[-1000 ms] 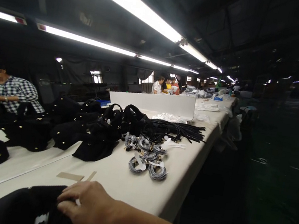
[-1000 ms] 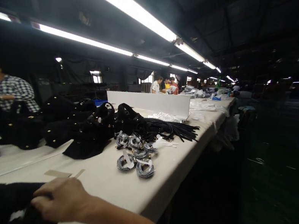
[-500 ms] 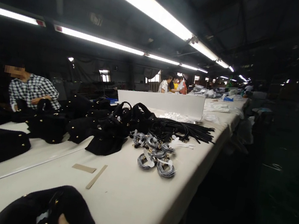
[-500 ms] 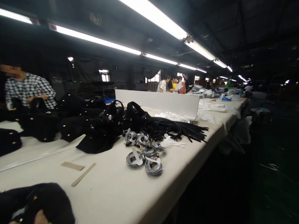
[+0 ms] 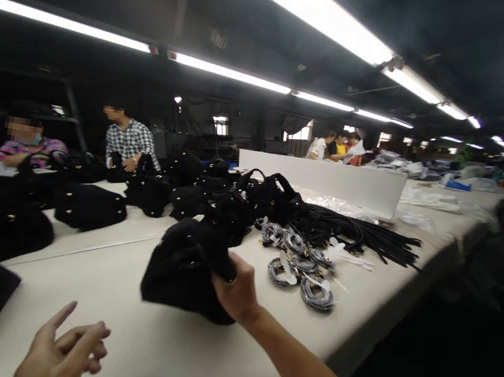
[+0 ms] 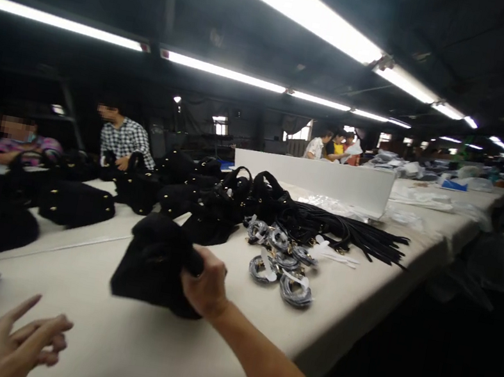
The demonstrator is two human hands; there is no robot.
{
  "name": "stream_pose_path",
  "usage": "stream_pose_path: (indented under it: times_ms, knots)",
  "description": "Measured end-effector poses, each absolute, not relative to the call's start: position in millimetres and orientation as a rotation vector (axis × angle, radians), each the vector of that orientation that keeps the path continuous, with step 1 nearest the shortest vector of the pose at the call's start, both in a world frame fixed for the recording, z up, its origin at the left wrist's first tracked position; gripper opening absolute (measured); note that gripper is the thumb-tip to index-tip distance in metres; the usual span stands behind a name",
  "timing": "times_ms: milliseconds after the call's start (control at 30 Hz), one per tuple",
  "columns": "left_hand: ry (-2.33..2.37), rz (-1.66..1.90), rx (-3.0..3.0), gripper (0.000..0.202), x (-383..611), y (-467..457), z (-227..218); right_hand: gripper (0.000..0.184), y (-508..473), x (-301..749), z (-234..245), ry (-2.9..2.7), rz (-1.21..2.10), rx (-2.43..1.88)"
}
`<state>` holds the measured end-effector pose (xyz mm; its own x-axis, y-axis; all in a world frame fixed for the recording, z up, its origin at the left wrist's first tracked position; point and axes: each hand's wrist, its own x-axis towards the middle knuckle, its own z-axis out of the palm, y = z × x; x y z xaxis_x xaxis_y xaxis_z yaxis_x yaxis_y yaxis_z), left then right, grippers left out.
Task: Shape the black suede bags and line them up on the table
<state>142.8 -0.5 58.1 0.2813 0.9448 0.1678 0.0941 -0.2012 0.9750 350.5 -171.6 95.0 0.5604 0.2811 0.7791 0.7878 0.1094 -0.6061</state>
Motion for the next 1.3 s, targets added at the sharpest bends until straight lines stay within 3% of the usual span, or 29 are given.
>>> stream_pose_path:
  times_ms: [233, 433, 567, 867, 1033, 1133, 1200, 1300]
  knots:
    - [1.061, 0.994, 1.642, 0.091, 149, 49, 42, 0.022, -167, 421, 131, -0.785, -0.785, -1.406]
    - [1.245, 0.81, 1.704, 0.066, 165, 74, 3, 0.026, -116, 463, 69, -0.925, -0.548, -1.627]
    - [1.199, 0.805, 1.686, 0.063, 161, 77, -2, 0.042, -89, 500, 25, -1.045, -0.436, -1.697]
    - [1.113, 0.824, 1.686, 0.055, 164, 77, -5, 0.039, -25, 550, 7, -0.814, -0.329, -1.866]
    - [1.081, 0.869, 1.704, 0.048, 164, 77, -10, 0.046, -54, 539, 13, -0.987, -0.188, -1.852]
    - [1.097, 0.882, 1.796, 0.041, 164, 77, -12, 0.065, -84, 545, 27, -1.176, -0.037, -1.848]
    - [1.111, 0.889, 1.824, 0.035, 166, 76, -11, 0.077, -101, 546, 44, -1.257, 0.065, -1.843]
    - [1.134, 0.835, 1.927, 0.027, 170, 74, -6, 0.078, -114, 535, 84, -1.319, 0.244, -1.772]
